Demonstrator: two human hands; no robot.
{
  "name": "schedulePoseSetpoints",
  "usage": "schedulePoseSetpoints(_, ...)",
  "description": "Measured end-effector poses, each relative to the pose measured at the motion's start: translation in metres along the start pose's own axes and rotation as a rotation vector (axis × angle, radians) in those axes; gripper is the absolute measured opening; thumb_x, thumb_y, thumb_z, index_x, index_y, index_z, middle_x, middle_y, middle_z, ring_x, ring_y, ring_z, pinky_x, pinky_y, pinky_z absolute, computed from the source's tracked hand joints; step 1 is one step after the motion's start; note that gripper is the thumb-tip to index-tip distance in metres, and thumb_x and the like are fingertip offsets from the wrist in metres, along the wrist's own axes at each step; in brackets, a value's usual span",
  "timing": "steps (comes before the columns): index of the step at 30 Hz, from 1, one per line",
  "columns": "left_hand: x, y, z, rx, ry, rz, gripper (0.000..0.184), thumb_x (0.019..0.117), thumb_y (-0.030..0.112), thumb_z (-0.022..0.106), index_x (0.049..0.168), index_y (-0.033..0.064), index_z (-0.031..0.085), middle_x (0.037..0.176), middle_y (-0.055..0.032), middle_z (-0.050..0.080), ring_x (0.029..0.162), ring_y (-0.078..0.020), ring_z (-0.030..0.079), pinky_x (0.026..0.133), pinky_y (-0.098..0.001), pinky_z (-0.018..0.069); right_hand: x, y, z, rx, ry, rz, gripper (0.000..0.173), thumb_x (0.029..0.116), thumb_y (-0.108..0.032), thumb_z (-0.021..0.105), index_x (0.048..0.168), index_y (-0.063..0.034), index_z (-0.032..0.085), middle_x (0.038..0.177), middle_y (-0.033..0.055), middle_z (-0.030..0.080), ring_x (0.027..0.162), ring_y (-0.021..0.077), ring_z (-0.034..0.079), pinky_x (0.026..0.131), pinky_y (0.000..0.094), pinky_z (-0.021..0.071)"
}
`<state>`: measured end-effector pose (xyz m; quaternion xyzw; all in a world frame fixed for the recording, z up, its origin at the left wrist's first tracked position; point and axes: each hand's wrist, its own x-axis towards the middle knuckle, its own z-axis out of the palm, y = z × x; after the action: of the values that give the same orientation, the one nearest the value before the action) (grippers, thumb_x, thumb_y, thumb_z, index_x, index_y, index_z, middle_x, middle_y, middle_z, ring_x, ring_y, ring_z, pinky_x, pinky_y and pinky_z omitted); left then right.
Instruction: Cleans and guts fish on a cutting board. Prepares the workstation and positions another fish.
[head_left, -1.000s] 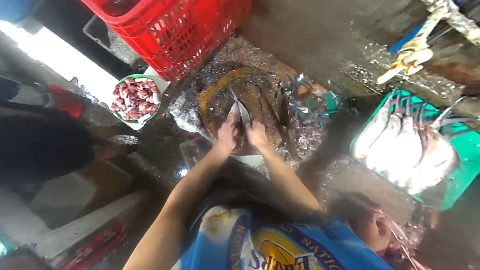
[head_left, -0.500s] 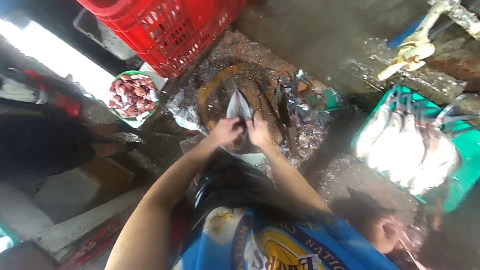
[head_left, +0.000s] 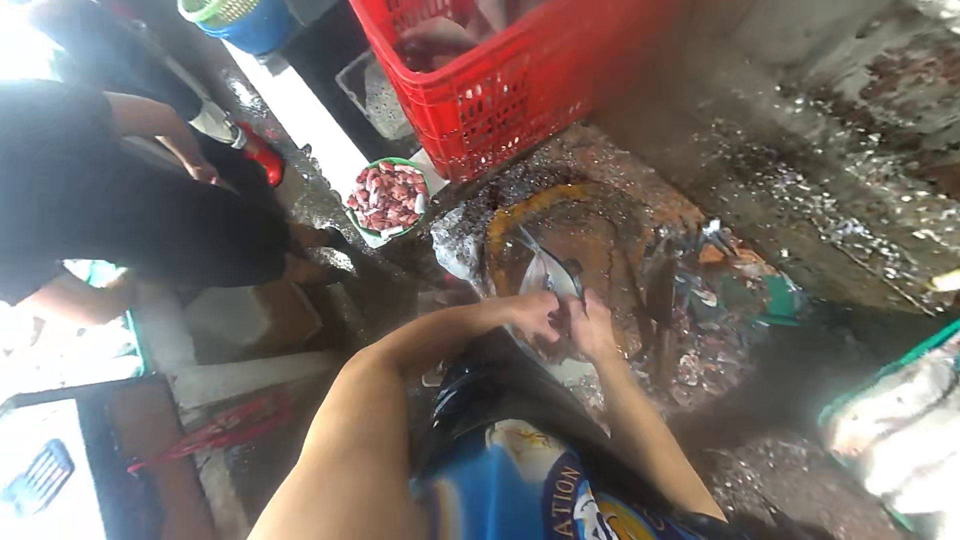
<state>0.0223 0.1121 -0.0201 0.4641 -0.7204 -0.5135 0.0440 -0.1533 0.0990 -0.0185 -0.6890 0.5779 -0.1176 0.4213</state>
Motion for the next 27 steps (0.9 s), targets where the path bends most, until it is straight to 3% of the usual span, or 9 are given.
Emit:
schedulePoseSetpoints(4,-0.008,-0.003,0.025,-0.035,0.145,0.128,0.033,0.089,0.02,0.077,0.101,-0.0094,0.07,0.104,-0.0256,0.07,0.104,-0.0372,0.067,0.099,-0.0523,0.05,-0.006,0.003,0.0,0.047,-0.003,0.06,0.053,0.1081,-0.035,0.043,0.139,0.005,0.056,0.131,0.0268,0.064,0.128,0.0358,0.06,0.112,0.0527,0.044)
schedulePoseSetpoints(9,-0.016,0.002,0.06,-0.046,0.244,0.172,0.022,0.0906,0.013,0.072,0.1,-0.0067,0.071,0.094,-0.0204,0.072,0.094,-0.0323,0.07,0.092,-0.0509,0.0539,-0.019,0.013,0.002,0.06,-0.066,0.077,0.052,0.108,-0.039,0.046,0.135,0.0029,0.061,0.126,0.0259,0.066,0.123,0.0365,0.062,0.107,0.0576,0.0464)
schedulePoseSetpoints(11,-0.019,0.003,0.067,0.004,0.283,0.204,0.018,0.0899,0.011,0.071,0.097,-0.0065,0.071,0.092,-0.0205,0.072,0.092,-0.0335,0.07,0.09,-0.0519,0.0537,-0.018,0.017,0.003,0.049,-0.116,0.051,0.054,0.1079,-0.04,0.047,0.138,0.0036,0.058,0.129,0.0279,0.065,0.126,0.04,0.06,0.109,0.0606,0.0445)
schedulePoseSetpoints(14,-0.031,0.012,0.072,0.175,0.309,0.252,0.022,0.0975,0.009,0.064,0.11,-0.0071,0.072,0.114,-0.0231,0.072,0.113,-0.0361,0.068,0.103,-0.0484,0.0518,-0.017,0.018,-0.001,-0.061,-0.172,0.024,0.062,0.1066,-0.047,0.048,0.144,0.0024,0.053,0.133,0.0299,0.062,0.128,0.0431,0.059,0.109,0.0638,0.0431)
schedulePoseSetpoints(18,-0.026,-0.001,0.081,0.334,0.425,0.324,0.022,0.0995,0.007,0.061,0.116,-0.0016,0.073,0.124,-0.0205,0.07,0.118,-0.0351,0.067,0.104,-0.0466,0.0529,-0.009,0.016,-0.007,-0.211,-0.221,-0.003,0.064,0.1047,-0.045,0.054,0.145,0.0044,0.05,0.131,0.0337,0.062,0.126,0.0485,0.059,0.108,0.0664,0.0428)
schedulePoseSetpoints(22,-0.025,-0.007,0.084,0.34,0.495,0.474,0.018,0.096,0.002,0.063,0.107,-0.0002,0.077,0.118,-0.0178,0.073,0.119,-0.0344,0.066,0.108,-0.0454,0.0497,-0.005,0.021,-0.015,-0.255,-0.262,-0.007,0.065,0.0958,-0.033,0.068,0.146,0.0036,0.049,0.129,0.0331,0.063,0.123,0.0482,0.061,0.106,0.0666,0.045)
schedulePoseSetpoints(25,-0.024,-0.011,0.086,0.421,0.528,0.556,0.014,0.0959,0.005,0.063,0.099,0.0021,0.077,0.103,-0.0152,0.073,0.107,-0.0321,0.068,0.1,-0.0423,0.0524,0.0,0.024,-0.019,-0.3,-0.267,-0.001,0.069,0.0954,-0.034,0.067,0.15,0.0019,0.046,0.131,0.0317,0.063,0.124,0.0472,0.061,0.106,0.0661,0.0454)
schedulePoseSetpoints(27,-0.029,-0.012,0.087,0.392,0.549,0.523,0.013,0.0952,0.006,0.065,0.1,0.002,0.076,0.103,-0.0151,0.073,0.106,-0.0313,0.068,0.101,-0.0426,0.0523,0.0,0.019,-0.025,-0.362,-0.216,0.025,0.068,0.0977,-0.032,0.064,0.152,0.0016,0.041,0.127,0.0331,0.064,0.119,0.0495,0.063,0.102,0.0676,0.0479)
